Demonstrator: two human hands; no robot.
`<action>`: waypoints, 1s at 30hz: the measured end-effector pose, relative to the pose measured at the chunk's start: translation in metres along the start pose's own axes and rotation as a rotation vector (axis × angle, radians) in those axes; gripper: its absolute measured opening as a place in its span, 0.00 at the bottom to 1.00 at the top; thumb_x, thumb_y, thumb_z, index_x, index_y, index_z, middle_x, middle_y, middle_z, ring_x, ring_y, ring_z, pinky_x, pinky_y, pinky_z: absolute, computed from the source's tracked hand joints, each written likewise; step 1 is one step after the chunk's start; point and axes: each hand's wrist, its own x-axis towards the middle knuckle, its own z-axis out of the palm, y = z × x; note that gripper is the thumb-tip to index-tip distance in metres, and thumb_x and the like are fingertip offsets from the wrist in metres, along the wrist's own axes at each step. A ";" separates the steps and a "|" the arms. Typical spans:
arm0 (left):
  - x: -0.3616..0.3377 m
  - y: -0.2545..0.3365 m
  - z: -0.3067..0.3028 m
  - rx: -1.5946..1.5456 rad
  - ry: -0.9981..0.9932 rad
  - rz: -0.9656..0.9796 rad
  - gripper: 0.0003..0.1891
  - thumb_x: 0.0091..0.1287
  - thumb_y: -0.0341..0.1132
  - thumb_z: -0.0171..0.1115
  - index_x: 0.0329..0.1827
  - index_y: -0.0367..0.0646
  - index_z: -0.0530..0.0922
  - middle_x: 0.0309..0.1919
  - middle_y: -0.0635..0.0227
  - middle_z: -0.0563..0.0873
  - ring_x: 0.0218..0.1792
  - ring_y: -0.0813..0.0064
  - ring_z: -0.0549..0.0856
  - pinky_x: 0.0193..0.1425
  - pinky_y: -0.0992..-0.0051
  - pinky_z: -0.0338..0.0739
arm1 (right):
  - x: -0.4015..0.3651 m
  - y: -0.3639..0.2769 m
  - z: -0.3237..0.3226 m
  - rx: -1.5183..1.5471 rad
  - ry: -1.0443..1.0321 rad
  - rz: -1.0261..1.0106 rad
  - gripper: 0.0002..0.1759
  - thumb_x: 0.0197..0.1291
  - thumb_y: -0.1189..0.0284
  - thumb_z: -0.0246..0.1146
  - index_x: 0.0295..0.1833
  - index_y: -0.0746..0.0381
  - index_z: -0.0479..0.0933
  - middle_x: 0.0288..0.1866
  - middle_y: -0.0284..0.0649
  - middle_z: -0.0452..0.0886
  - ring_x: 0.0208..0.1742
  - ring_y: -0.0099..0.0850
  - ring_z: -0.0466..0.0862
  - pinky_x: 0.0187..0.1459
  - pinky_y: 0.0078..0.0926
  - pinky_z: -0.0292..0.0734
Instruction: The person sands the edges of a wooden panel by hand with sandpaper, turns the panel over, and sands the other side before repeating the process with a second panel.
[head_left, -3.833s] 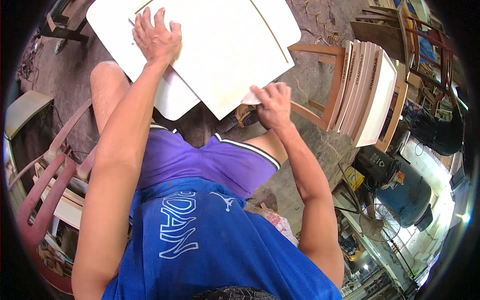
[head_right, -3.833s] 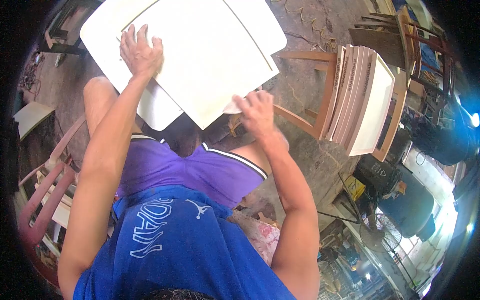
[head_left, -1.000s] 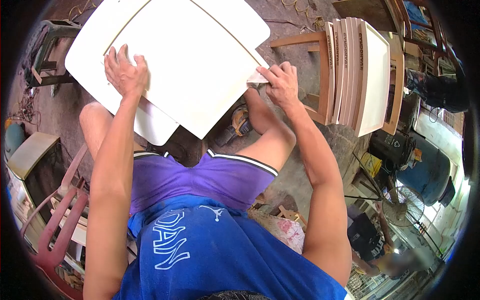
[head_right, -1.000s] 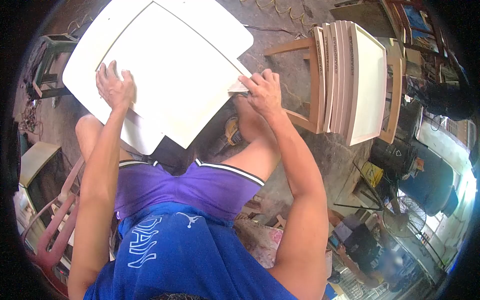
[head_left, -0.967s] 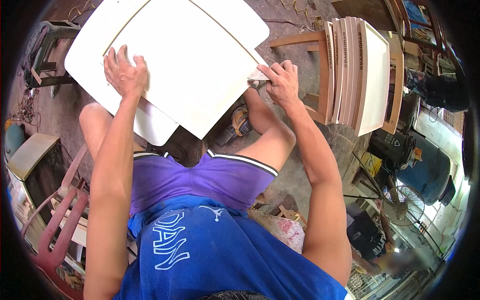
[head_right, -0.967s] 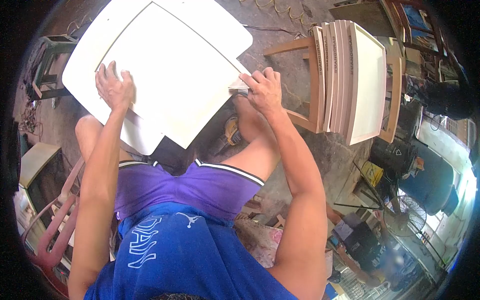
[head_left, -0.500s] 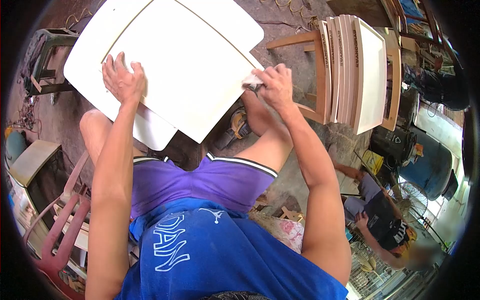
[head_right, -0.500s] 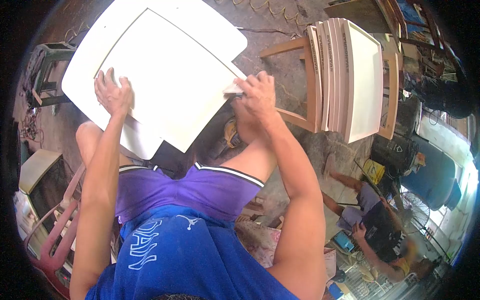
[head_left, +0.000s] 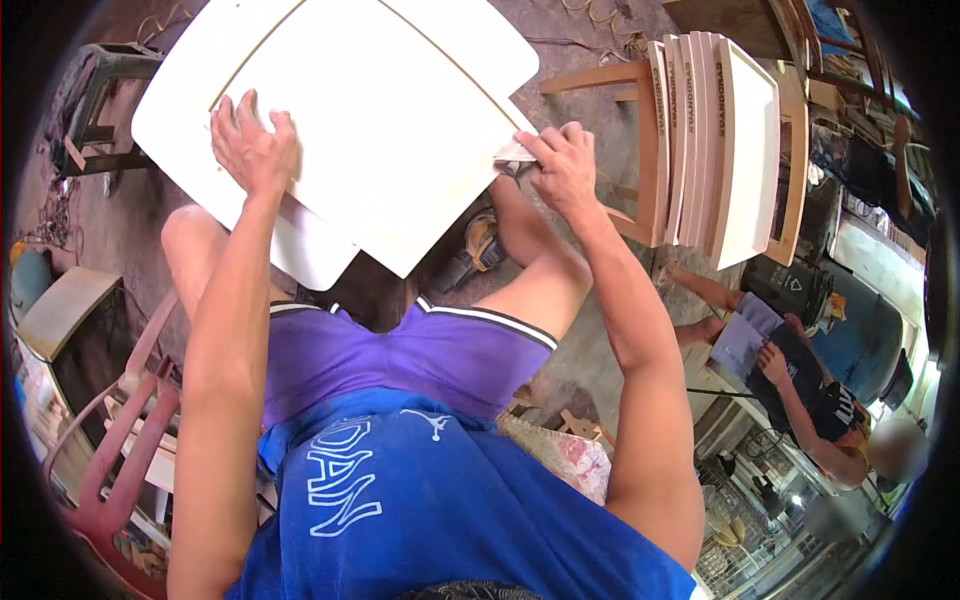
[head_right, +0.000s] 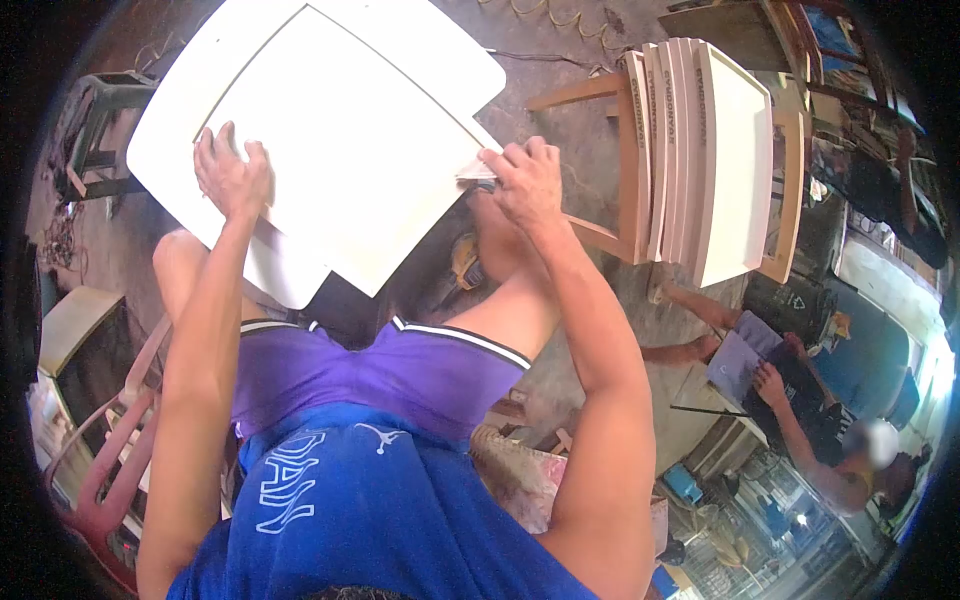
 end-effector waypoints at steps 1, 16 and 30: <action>0.002 0.001 -0.001 -0.007 0.011 -0.004 0.31 0.70 0.47 0.60 0.77 0.52 0.75 0.83 0.56 0.64 0.85 0.53 0.56 0.88 0.49 0.49 | 0.004 0.000 0.001 -0.043 0.003 0.026 0.25 0.44 0.64 0.77 0.52 0.48 0.88 0.37 0.31 0.80 0.46 0.38 0.75 0.50 0.41 0.69; 0.001 0.000 -0.003 -0.083 -0.010 0.001 0.33 0.70 0.48 0.57 0.78 0.49 0.73 0.84 0.55 0.62 0.87 0.54 0.52 0.89 0.49 0.42 | -0.027 -0.093 -0.008 0.219 -0.135 -0.136 0.26 0.46 0.73 0.70 0.55 0.51 0.87 0.39 0.32 0.81 0.48 0.39 0.77 0.51 0.44 0.70; 0.002 -0.002 0.001 -0.070 -0.006 0.001 0.33 0.70 0.48 0.58 0.78 0.50 0.73 0.83 0.53 0.62 0.86 0.53 0.52 0.89 0.48 0.43 | -0.042 -0.132 0.006 0.221 -0.059 -0.116 0.26 0.46 0.71 0.69 0.56 0.53 0.86 0.37 0.32 0.77 0.45 0.38 0.75 0.49 0.44 0.69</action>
